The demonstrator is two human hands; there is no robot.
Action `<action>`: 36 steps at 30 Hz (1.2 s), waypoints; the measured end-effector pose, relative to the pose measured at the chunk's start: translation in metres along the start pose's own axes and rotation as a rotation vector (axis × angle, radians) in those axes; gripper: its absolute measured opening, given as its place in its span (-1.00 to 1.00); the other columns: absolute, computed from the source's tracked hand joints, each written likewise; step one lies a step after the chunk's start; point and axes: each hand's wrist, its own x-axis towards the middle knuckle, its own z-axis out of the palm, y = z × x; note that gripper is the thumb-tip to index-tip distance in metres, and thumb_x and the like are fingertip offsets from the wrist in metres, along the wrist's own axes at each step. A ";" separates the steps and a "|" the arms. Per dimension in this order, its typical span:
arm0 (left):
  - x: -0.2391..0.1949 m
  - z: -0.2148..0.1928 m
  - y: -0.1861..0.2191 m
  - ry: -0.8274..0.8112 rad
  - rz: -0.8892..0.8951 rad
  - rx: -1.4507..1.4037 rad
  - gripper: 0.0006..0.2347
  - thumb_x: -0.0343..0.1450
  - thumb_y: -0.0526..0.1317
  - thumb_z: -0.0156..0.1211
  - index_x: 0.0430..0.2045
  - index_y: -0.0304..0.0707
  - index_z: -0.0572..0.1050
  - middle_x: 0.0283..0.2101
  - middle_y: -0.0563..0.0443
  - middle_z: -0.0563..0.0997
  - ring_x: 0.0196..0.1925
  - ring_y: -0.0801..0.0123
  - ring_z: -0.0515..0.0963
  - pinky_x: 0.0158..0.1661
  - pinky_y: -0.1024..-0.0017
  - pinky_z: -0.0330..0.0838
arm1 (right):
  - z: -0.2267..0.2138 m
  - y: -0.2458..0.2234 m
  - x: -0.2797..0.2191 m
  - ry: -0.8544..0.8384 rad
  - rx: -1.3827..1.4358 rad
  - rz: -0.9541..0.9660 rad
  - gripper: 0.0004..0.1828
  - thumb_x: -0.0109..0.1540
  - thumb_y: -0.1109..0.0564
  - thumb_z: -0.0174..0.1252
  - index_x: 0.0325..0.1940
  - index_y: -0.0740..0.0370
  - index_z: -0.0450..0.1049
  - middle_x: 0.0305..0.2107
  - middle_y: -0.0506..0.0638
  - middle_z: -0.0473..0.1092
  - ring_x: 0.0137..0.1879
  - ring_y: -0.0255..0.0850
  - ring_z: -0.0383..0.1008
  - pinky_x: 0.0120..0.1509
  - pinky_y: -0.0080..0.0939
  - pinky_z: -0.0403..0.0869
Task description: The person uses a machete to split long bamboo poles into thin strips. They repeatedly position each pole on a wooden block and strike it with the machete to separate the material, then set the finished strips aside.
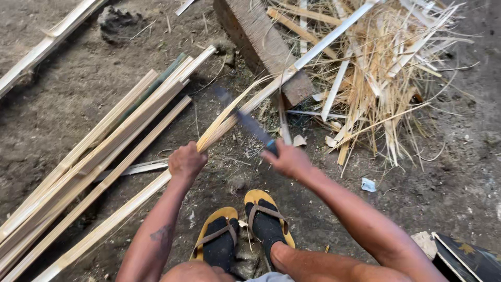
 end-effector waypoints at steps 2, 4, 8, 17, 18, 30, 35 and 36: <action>-0.011 -0.005 -0.013 0.018 0.025 0.057 -0.75 0.35 0.00 0.20 -0.36 -0.17 0.61 -0.36 -0.27 0.68 -0.29 -0.08 0.71 -0.17 0.02 0.57 | 0.002 0.002 0.001 -0.100 -0.158 -0.169 -0.44 0.30 -0.46 -0.10 -0.08 0.06 0.26 -0.35 0.09 0.52 -0.31 -0.11 0.58 -0.16 -0.09 0.63; -0.033 -0.013 -0.034 -0.026 -0.028 0.060 -0.72 0.34 0.05 0.23 -0.34 -0.16 0.62 -0.35 -0.23 0.67 -0.30 -0.06 0.70 -0.20 0.01 0.57 | -0.002 0.022 0.007 -0.101 -0.097 -0.183 -0.47 0.25 -0.45 -0.08 -0.04 -0.01 0.29 -0.28 0.06 0.54 -0.33 -0.10 0.59 -0.17 -0.07 0.63; -0.062 -0.032 -0.064 -0.003 -0.042 0.164 -0.69 0.32 0.06 0.25 -0.26 -0.12 0.59 -0.43 -0.21 0.68 -0.36 -0.03 0.70 -0.25 0.03 0.57 | -0.047 0.074 0.028 0.386 -0.220 -0.044 -0.34 0.33 -0.49 0.01 0.01 0.16 0.32 -0.39 0.25 0.54 -0.30 0.10 0.53 -0.17 0.14 0.52; -0.043 -0.021 -0.051 -0.096 -0.042 0.210 -0.76 0.39 0.01 0.19 -0.41 -0.13 0.62 -0.50 -0.06 0.65 -0.54 0.27 0.61 -0.46 0.24 0.53 | 0.001 0.010 0.007 -0.122 -0.280 -0.306 -0.30 0.25 -0.56 -0.03 0.02 0.09 0.29 -0.31 0.23 0.55 -0.14 0.16 0.59 0.12 0.15 0.50; -0.056 -0.024 -0.064 -0.087 -0.071 0.161 -0.73 0.43 0.08 0.14 -0.35 -0.08 0.61 -0.51 -0.06 0.65 -0.55 0.23 0.62 -0.47 0.19 0.54 | -0.007 0.023 0.008 0.027 -0.132 -0.242 -0.36 0.21 -0.49 0.04 0.03 0.06 0.35 -0.29 0.22 0.55 -0.16 0.15 0.61 0.03 0.15 0.53; -0.060 -0.030 -0.040 -0.104 -0.053 0.159 -0.75 0.33 0.03 0.25 -0.39 -0.12 0.64 -0.33 -0.23 0.70 -0.27 -0.06 0.71 -0.13 0.04 0.57 | 0.001 0.007 -0.002 0.122 -0.186 -0.476 -0.30 0.16 -0.52 0.11 -0.03 0.10 0.43 -0.38 0.26 0.54 -0.24 0.29 0.57 -0.09 0.24 0.51; -0.082 -0.037 -0.104 -0.064 -0.106 0.243 -0.69 0.30 0.08 0.25 -0.34 -0.13 0.59 -0.37 -0.19 0.69 -0.32 0.01 0.73 -0.21 0.10 0.61 | -0.051 0.077 0.026 0.345 -0.203 -0.041 -0.22 0.25 -0.53 0.01 -0.03 0.28 0.35 -0.36 0.36 0.53 -0.19 0.30 0.58 -0.03 0.26 0.52; -0.075 -0.031 -0.108 -0.027 -0.104 0.259 -0.72 0.25 0.04 0.28 -0.38 -0.11 0.60 -0.35 -0.18 0.69 -0.29 -0.01 0.71 -0.20 0.08 0.60 | -0.048 0.082 0.031 0.318 -0.223 -0.018 -0.21 0.25 -0.54 0.03 -0.02 0.28 0.35 -0.35 0.39 0.52 -0.17 0.32 0.58 -0.03 0.26 0.52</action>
